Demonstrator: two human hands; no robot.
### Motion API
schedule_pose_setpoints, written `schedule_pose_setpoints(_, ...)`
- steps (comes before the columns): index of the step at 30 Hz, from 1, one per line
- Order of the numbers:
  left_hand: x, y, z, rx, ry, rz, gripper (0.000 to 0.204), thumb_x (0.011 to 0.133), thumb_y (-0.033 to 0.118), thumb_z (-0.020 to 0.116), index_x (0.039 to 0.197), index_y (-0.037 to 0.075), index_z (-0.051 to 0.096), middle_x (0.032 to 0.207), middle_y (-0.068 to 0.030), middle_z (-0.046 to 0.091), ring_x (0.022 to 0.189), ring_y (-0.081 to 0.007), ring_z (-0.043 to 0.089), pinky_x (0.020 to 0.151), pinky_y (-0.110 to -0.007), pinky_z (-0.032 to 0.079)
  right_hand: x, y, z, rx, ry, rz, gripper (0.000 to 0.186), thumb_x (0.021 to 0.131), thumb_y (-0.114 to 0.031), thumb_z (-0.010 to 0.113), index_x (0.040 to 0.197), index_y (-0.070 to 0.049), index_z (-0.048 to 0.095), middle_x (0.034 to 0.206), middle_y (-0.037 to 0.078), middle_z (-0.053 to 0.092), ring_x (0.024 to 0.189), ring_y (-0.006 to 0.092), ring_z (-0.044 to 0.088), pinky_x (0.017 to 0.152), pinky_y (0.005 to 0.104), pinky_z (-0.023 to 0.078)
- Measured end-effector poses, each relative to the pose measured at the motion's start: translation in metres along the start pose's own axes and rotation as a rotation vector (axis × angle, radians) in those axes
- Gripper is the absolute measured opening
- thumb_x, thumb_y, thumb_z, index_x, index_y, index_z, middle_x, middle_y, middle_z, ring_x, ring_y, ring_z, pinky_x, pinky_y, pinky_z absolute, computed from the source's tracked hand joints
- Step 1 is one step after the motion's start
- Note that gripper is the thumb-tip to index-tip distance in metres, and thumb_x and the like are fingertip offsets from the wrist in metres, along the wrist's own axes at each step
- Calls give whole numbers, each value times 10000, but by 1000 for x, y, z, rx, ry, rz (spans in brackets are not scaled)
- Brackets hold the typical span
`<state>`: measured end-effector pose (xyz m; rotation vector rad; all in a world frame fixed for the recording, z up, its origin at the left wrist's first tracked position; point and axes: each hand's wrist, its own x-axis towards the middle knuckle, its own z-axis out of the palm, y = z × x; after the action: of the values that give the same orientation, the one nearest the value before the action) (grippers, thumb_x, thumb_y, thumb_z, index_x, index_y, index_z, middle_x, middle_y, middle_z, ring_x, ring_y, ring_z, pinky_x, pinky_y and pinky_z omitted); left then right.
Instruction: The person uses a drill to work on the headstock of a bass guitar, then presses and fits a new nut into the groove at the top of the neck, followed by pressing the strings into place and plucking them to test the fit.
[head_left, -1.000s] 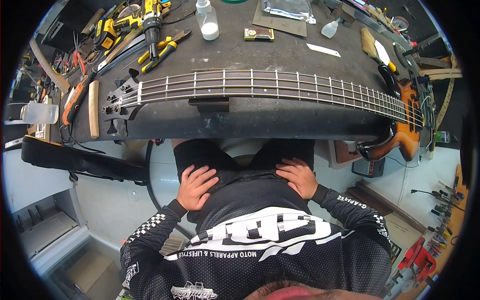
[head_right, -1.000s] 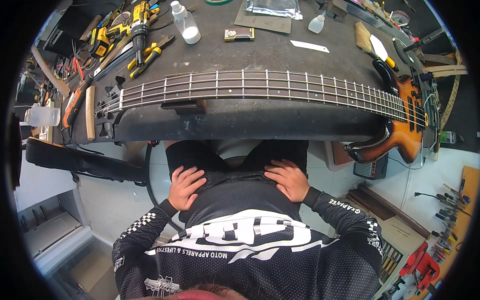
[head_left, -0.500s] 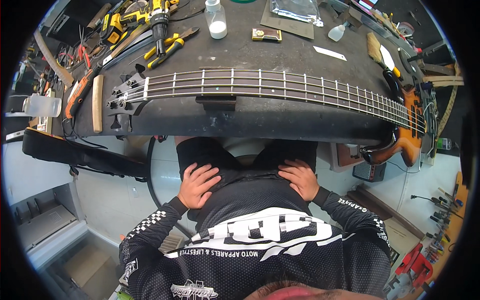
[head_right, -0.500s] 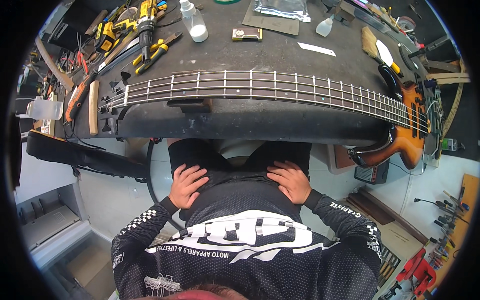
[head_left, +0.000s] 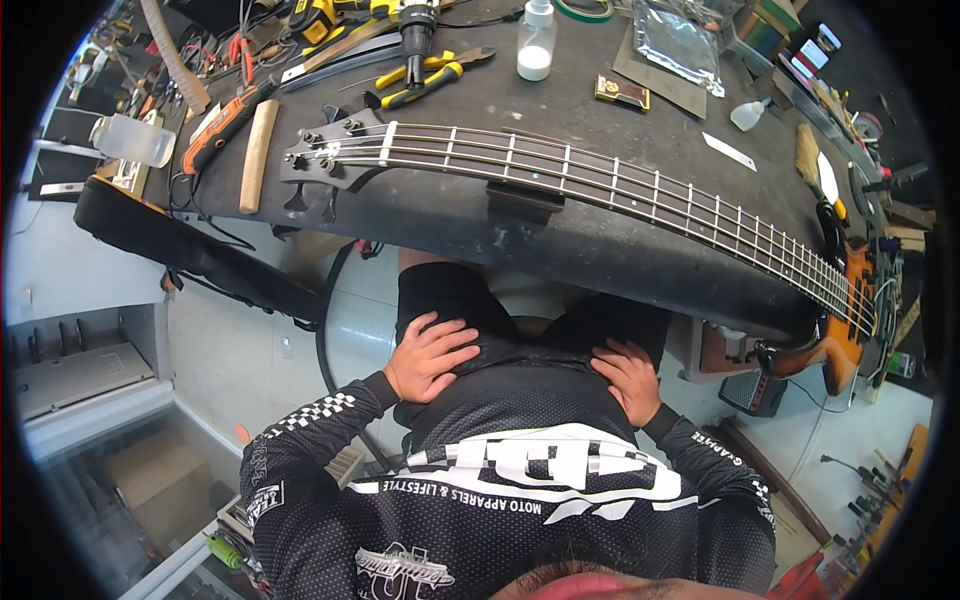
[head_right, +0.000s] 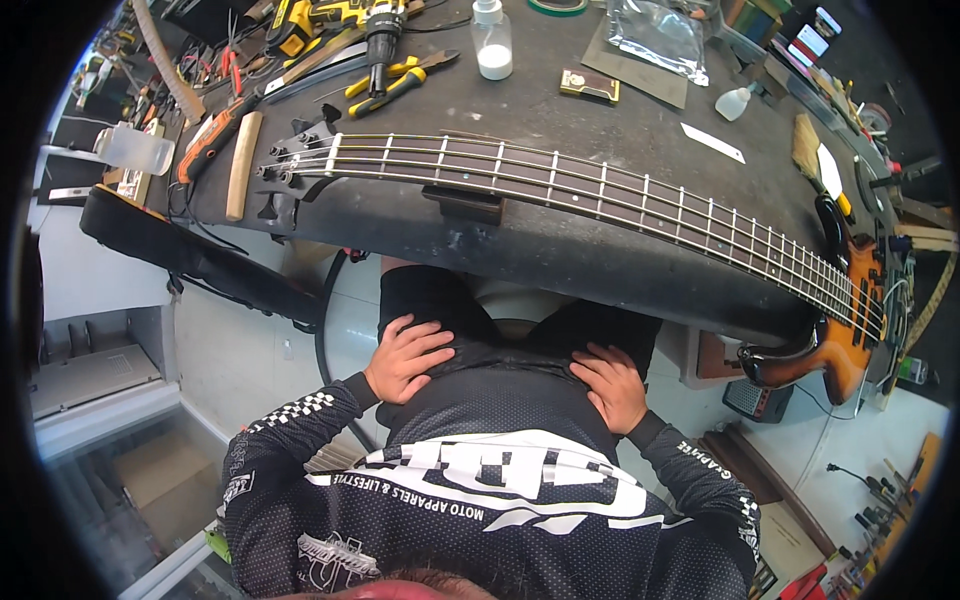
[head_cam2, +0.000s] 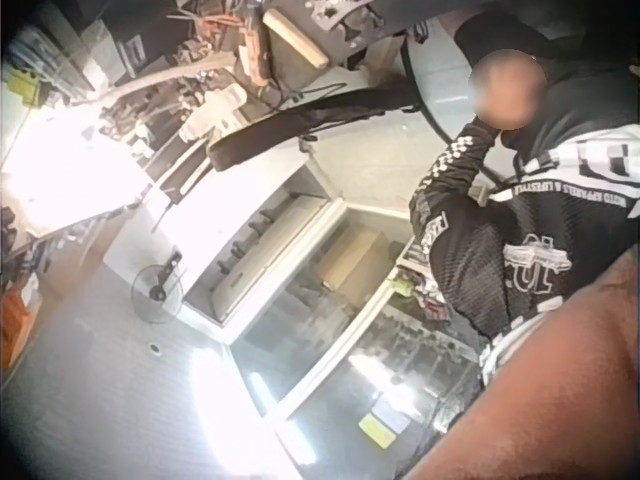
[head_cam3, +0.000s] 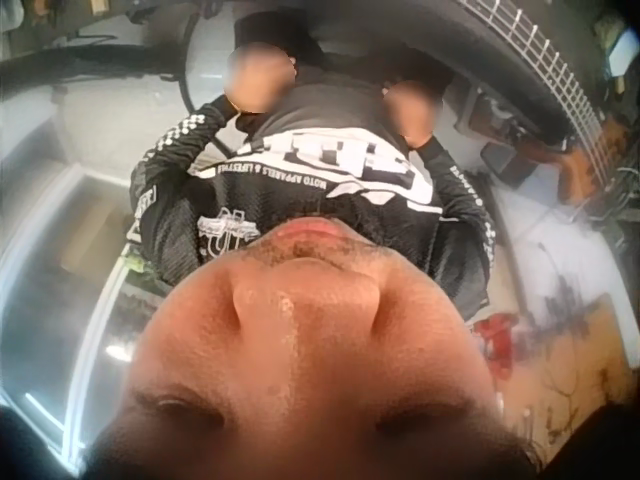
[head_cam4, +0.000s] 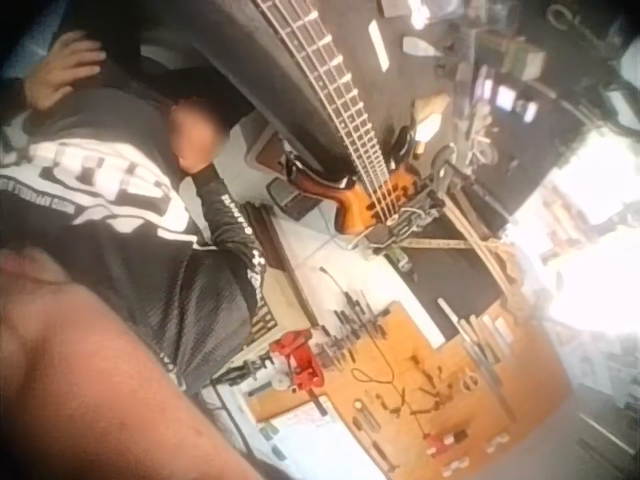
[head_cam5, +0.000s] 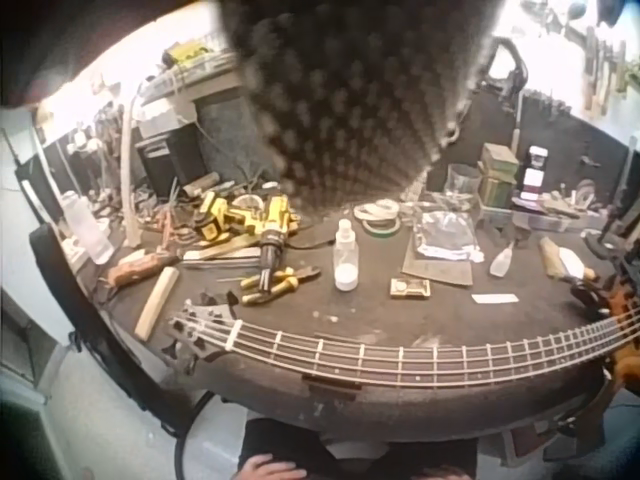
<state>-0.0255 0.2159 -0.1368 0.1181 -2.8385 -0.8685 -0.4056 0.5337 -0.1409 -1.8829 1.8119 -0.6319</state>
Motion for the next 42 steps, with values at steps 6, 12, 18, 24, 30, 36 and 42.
schedule_pose_setpoints(6, -1, 0, -2, 11, -10, 0, 635, 969, 319, 678, 1582, 158, 703, 1684, -115, 641, 1574, -348, 569, 1317, -661, 321, 3, 0, 0, -1, 10, -12, 620, 943, -215, 692, 1557, -128, 697, 1625, 99, 673, 1605, 378, 534, 1346, 623, 354)
schedule_pose_setpoints(12, -1, -1, -1, 8, 3, 2, 656, 940, 308, 698, 1579, 159, 706, 1684, -112, 642, 1572, -346, 572, 1317, -660, 324, 2, -1, 0, -2, 7, -2, 620, 945, -216, 685, 1559, -134, 699, 1627, 97, 673, 1606, 377, 533, 1350, 619, 350)
schedule_pose_setpoints(18, -2, -1, 1, -9, 21, -2, 607, 978, 327, 635, 1547, 140, 735, 1661, -118, 665, 1558, -362, 580, 1325, -656, 306, 2, -2, 0, 4, 0, 5, 629, 940, -214, 689, 1564, -138, 698, 1639, 93, 666, 1612, 373, 528, 1357, 616, 344)
schedule_pose_setpoints(24, -1, -1, -1, 7, 22, -1, 595, 990, 343, 623, 1536, 139, 743, 1650, -112, 674, 1555, -358, 583, 1326, -647, 309, 3, -2, -2, 3, -10, 7, 642, 927, -196, 699, 1566, -135, 696, 1643, 94, 663, 1613, 373, 525, 1359, 615, 341)
schedule_pose_setpoints(30, 0, 0, -2, 0, 27, -4, 600, 982, 339, 624, 1537, 141, 743, 1649, -110, 675, 1559, -357, 580, 1327, -648, 306, 3, -2, 0, 8, 2, 4, 647, 921, -197, 702, 1565, -132, 695, 1643, 97, 662, 1610, 375, 527, 1355, 615, 344)
schedule_pose_setpoints(36, -4, 1, 1, -3, 14, -12, 625, 962, 332, 643, 1552, 146, 735, 1661, -117, 664, 1561, -359, 579, 1322, -657, 306, 1, -1, 1, 8, 5, -2, 641, 925, -207, 691, 1561, -130, 698, 1632, 100, 673, 1600, 379, 539, 1347, 614, 354)
schedule_pose_setpoints(42, 2, -1, 2, -7, 16, 9, 632, 951, 326, 650, 1549, 139, 736, 1664, -120, 664, 1550, -367, 587, 1319, -653, 309, -3, -2, -1, -6, 25, 0, 627, 935, -207, 692, 1557, -130, 703, 1628, 101, 677, 1597, 379, 544, 1345, 610, 360)
